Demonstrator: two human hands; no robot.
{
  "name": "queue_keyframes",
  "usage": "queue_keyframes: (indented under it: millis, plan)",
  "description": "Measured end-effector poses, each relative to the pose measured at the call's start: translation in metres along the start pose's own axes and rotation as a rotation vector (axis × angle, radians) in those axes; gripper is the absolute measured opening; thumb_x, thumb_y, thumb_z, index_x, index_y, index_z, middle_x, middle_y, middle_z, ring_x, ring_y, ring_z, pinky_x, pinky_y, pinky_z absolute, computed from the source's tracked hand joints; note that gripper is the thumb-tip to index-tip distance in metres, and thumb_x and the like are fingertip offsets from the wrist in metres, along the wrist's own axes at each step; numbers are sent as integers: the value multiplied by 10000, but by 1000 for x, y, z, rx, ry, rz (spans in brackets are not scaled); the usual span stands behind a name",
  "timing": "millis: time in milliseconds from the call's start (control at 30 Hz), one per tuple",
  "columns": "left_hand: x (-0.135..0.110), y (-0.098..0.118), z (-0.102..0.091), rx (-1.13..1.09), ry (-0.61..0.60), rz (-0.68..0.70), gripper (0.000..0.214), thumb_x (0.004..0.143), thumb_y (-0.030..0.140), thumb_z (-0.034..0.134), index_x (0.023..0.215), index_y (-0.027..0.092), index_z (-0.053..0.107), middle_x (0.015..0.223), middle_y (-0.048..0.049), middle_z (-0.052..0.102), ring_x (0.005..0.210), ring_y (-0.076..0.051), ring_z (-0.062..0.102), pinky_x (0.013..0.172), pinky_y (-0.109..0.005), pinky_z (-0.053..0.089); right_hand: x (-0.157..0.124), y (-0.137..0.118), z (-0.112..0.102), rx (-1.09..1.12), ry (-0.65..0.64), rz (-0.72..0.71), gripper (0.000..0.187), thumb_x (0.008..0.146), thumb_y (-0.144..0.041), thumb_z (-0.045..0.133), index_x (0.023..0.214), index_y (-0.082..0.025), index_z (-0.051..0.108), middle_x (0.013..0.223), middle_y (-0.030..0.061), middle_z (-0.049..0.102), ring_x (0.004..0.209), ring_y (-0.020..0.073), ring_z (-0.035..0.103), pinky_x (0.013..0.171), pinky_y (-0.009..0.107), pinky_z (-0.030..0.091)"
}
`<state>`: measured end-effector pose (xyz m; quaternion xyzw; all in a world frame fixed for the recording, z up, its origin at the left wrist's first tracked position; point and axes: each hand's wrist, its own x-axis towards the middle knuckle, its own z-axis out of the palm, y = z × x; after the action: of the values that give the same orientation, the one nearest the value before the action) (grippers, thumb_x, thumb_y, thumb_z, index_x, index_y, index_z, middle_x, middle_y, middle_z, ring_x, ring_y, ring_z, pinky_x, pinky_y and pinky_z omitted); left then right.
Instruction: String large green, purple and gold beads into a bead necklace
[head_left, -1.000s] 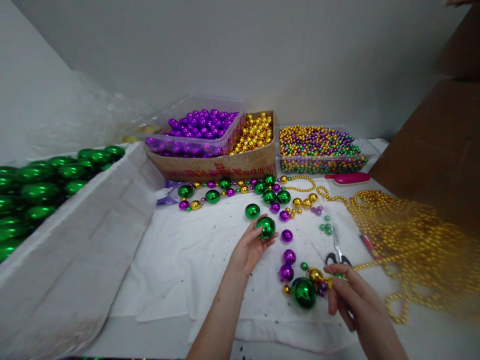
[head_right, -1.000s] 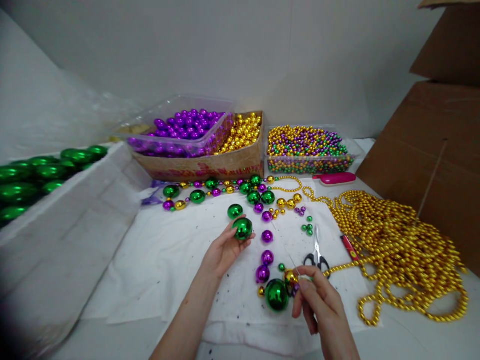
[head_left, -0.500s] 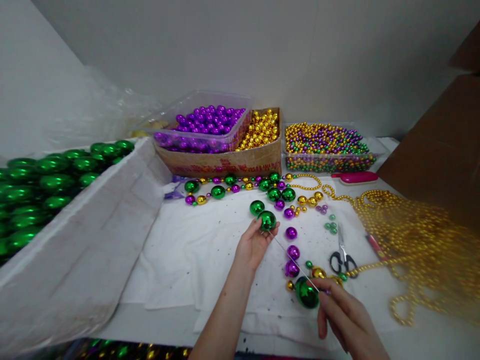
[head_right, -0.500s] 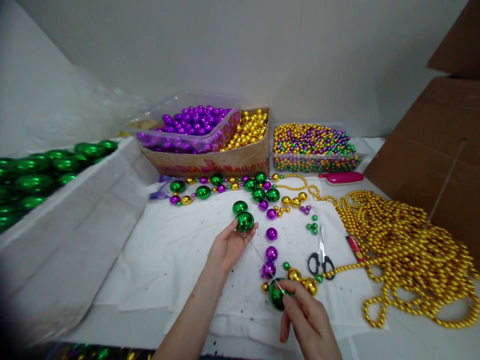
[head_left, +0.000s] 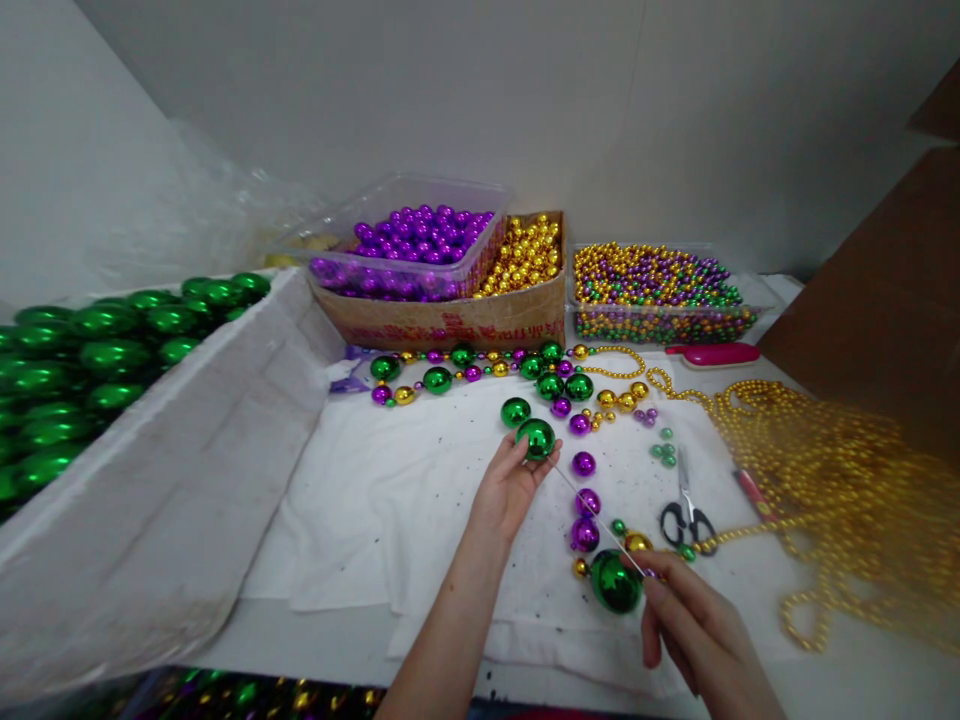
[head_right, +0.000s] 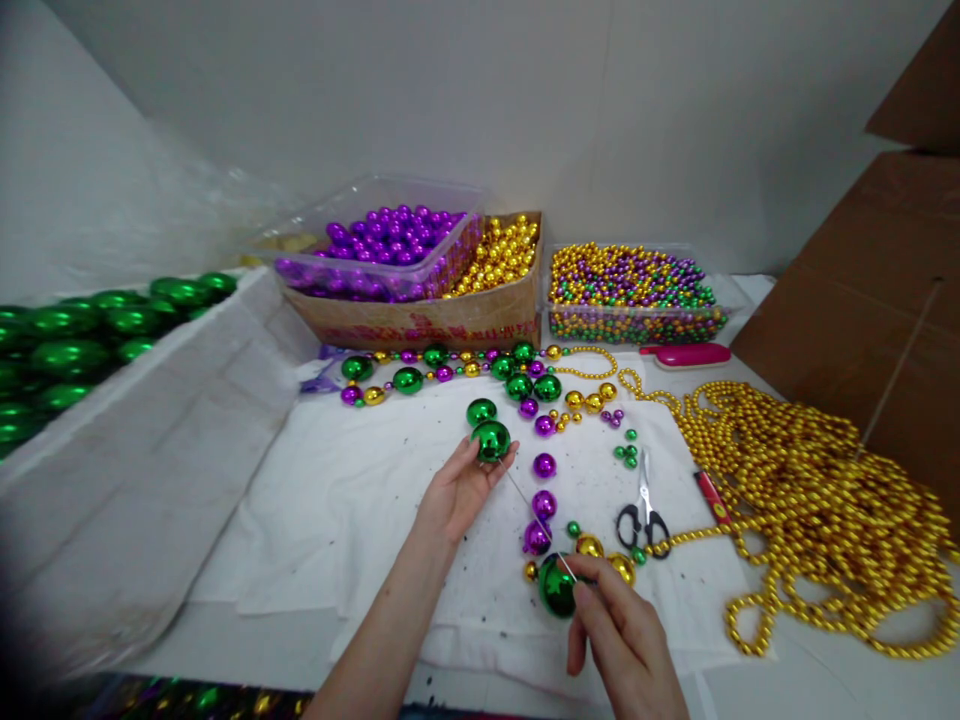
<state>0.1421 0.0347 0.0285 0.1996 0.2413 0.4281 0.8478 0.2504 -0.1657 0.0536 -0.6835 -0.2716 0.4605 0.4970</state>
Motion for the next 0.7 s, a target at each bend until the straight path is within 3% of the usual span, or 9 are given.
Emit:
queue_keyframes:
  millis: [200,500,700]
  plan:
    - [-7,-9,7,126,-76,37,489,734,142,703,1181,224,523,1103,-57,621,1034,-245,618,973,-422,424,7,2,9,65,23,-29,455,851,-530,479,1085,-149,564,489,-20,521,395,71,309,383,189,138]
    - [-17,-21,16,220,-90,6,686,718,120,702,1318,281,411,1076,-34,563,961,-184,592,870,-340,456,18,14,5,155,88,12,589,763,-587,566,1121,-120,576,475,-20,524,345,55,284,359,173,133]
    - [-21,-21,20,296,-127,74,773,661,104,742,1330,308,411,1103,-30,539,981,-171,553,866,-282,433,24,24,-5,123,91,17,603,738,-621,586,1098,-138,594,478,-10,533,340,54,299,372,168,136]
